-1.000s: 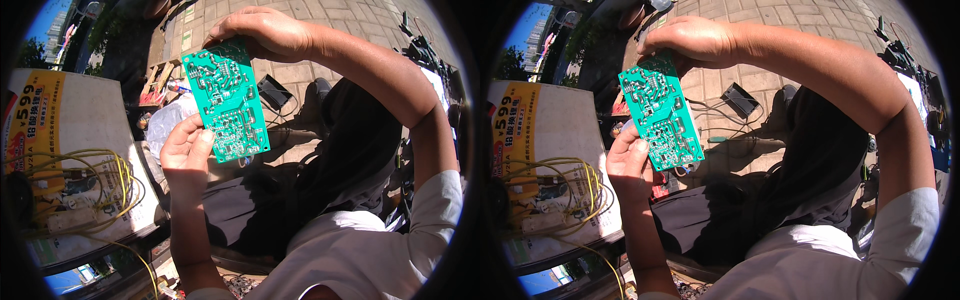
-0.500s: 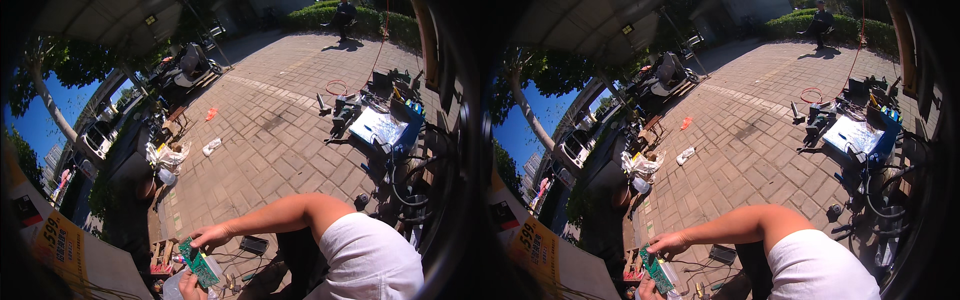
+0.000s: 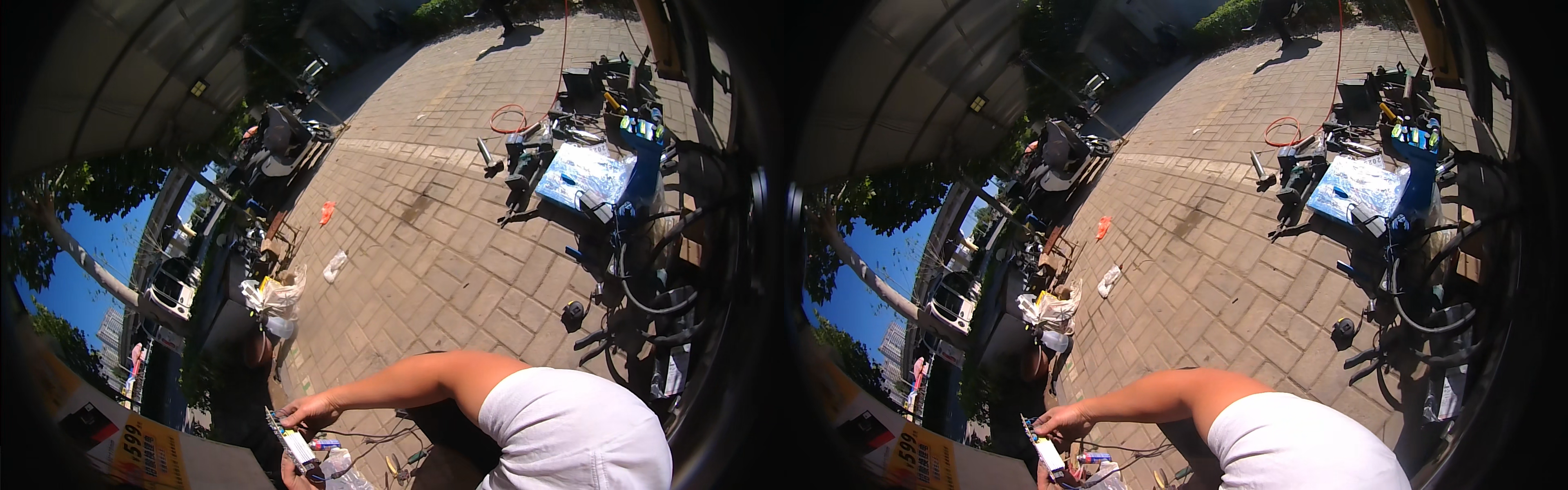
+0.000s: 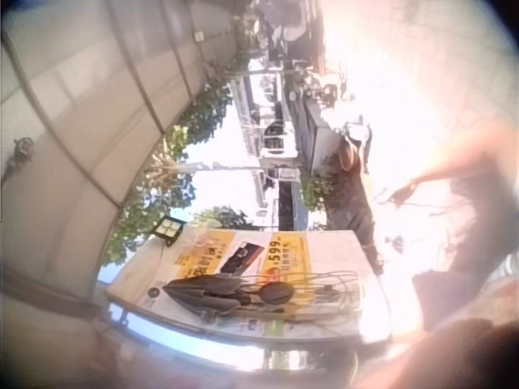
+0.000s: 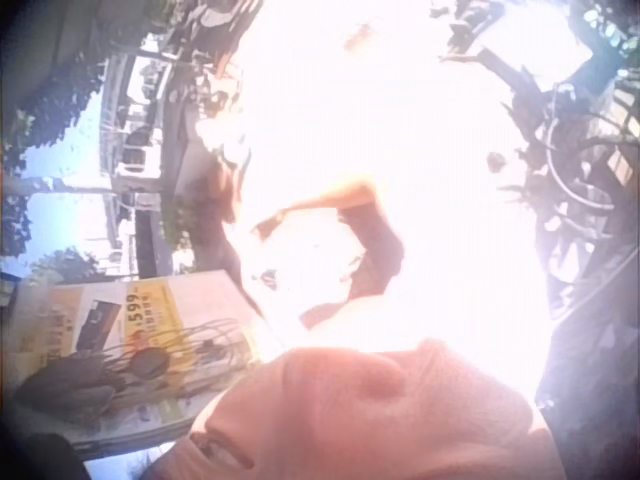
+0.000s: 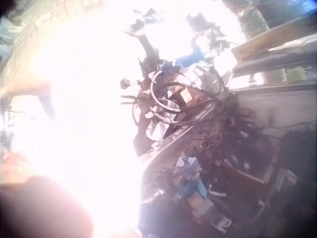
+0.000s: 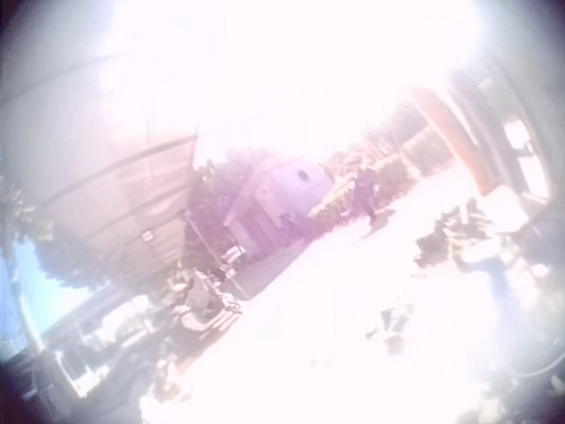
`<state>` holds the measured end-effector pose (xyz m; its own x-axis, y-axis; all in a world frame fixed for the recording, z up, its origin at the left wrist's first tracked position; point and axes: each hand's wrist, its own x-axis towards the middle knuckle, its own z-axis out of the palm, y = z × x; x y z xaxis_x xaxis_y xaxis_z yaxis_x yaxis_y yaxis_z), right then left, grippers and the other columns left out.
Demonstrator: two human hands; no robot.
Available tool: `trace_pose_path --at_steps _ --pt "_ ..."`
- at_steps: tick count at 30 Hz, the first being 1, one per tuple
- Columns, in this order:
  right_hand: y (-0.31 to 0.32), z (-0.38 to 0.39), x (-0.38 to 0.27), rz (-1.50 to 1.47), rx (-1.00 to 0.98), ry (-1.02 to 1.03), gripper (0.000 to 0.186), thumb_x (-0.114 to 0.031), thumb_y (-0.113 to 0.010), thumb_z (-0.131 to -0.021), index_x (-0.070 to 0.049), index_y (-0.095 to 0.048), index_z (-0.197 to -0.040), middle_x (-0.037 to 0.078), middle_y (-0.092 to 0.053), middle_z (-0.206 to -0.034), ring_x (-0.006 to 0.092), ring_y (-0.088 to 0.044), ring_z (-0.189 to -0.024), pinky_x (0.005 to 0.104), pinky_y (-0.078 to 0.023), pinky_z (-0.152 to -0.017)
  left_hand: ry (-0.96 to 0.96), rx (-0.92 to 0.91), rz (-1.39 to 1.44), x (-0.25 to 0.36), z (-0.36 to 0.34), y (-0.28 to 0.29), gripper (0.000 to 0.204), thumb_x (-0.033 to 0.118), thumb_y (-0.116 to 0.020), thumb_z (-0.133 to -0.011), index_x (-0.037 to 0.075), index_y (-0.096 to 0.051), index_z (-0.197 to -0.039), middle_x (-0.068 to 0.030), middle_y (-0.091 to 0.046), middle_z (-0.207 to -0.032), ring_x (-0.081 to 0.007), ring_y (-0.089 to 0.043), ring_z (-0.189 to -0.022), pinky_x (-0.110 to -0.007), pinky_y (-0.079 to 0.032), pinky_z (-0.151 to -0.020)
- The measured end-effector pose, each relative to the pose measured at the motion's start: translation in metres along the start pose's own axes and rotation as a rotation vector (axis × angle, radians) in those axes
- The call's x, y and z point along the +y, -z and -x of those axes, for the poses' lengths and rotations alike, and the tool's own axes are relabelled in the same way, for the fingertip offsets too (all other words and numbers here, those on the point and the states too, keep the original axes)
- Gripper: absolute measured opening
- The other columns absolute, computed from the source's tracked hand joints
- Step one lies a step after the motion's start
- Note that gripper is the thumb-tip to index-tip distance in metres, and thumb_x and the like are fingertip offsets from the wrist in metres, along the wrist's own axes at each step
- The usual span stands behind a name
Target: The person sits on the ground and uses a multimeter to test a small electronic device. They remove the device's casing to inspect the internal circuit board, then reassemble it and continue testing the connections.
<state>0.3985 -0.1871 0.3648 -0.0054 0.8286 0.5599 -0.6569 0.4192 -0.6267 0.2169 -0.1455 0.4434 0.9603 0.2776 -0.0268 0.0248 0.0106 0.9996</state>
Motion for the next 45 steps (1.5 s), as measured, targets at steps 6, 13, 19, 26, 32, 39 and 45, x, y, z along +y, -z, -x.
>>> trace_pose_path --at_steps 6,13,19,26,32,39,45 --pt "-0.006 0.012 -0.02 0.059 0.191 0.057 0.022 -0.025 -0.067 -0.092 -0.009 -0.058 -0.104 0.0 -0.066 -0.088 0.0128 -0.065 -0.082 0.0296 -0.054 -0.074 -0.018 -0.001 -0.018 0.005 -0.001 -0.022 0.03 0.004 -0.062 -0.089 -0.009 -0.057 -0.115 -0.0169 -0.068 -0.104 -0.0193 -0.067 -0.087 -0.031 -0.055 -0.079" --pt "0.002 0.019 -0.03 0.146 0.291 0.23 0.028 -0.019 -0.07 -0.089 -0.007 -0.056 -0.111 -0.001 -0.059 -0.086 0.0071 -0.055 -0.071 0.0204 -0.045 -0.063 -0.024 -0.016 -0.013 0.001 -0.004 -0.034 0.031 0.006 -0.063 -0.089 -0.009 -0.056 -0.116 -0.0164 -0.067 -0.104 -0.0188 -0.066 -0.086 -0.03 -0.054 -0.078" --pt "0.016 0.017 -0.034 0.062 0.246 -0.032 0.048 -0.044 -0.064 -0.089 -0.012 -0.053 -0.123 0.0 -0.056 -0.104 0.0154 -0.054 -0.087 0.0357 -0.049 -0.075 -0.022 -0.003 -0.03 0.005 -0.003 -0.03 0.033 0.007 -0.063 -0.089 -0.009 -0.056 -0.117 -0.0159 -0.067 -0.104 -0.0183 -0.066 -0.085 -0.03 -0.054 -0.078" --pt "-0.006 0.036 -0.051 0.418 0.335 -0.193 0.056 -0.053 -0.064 -0.087 -0.015 -0.051 -0.126 0.014 -0.059 -0.115 0.0301 -0.062 -0.089 0.0481 -0.053 -0.077 -0.015 0.019 -0.042 0.009 0.002 -0.022 0.034 0.009 -0.064 -0.089 -0.009 -0.056 -0.117 -0.0154 -0.067 -0.103 -0.0177 -0.065 -0.085 -0.03 -0.054 -0.077" --pt "-0.017 0.045 -0.053 0.395 0.257 -0.271 0.059 -0.033 -0.073 -0.083 -0.017 -0.045 -0.133 0.013 -0.063 -0.104 0.0287 -0.062 -0.09 0.0477 -0.054 -0.073 -0.007 0.028 -0.046 0.009 0.005 -0.018 0.036 0.01 -0.065 -0.089 -0.009 -0.055 -0.118 -0.0149 -0.067 -0.103 -0.0173 -0.065 -0.084 -0.029 -0.054 -0.076" --pt "-0.012 0.04 -0.037 0.695 0.424 -0.223 0.053 -0.016 -0.075 -0.073 -0.014 -0.05 -0.119 0.008 -0.062 -0.092 0.0221 -0.062 -0.07 0.0385 -0.052 -0.056 0.003 0.029 -0.038 0.005 0.007 -0.016 0.038 0.012 -0.066 -0.089 -0.008 -0.055 -0.118 -0.0144 -0.067 -0.103 -0.0167 -0.065 -0.083 -0.029 -0.054 -0.075" --pt "-0.005 0.037 -0.028 0.729 0.489 -0.173 0.053 -0.014 -0.075 -0.072 -0.01 -0.05 -0.119 0.008 -0.061 -0.088 0.0194 -0.06 -0.068 0.0358 -0.051 -0.053 0.002 0.028 -0.019 -0.001 0.005 -0.008 0.039 0.013 -0.067 -0.088 -0.008 -0.054 -0.119 -0.014 -0.066 -0.103 -0.0162 -0.064 -0.082 -0.029 -0.054 -0.074"
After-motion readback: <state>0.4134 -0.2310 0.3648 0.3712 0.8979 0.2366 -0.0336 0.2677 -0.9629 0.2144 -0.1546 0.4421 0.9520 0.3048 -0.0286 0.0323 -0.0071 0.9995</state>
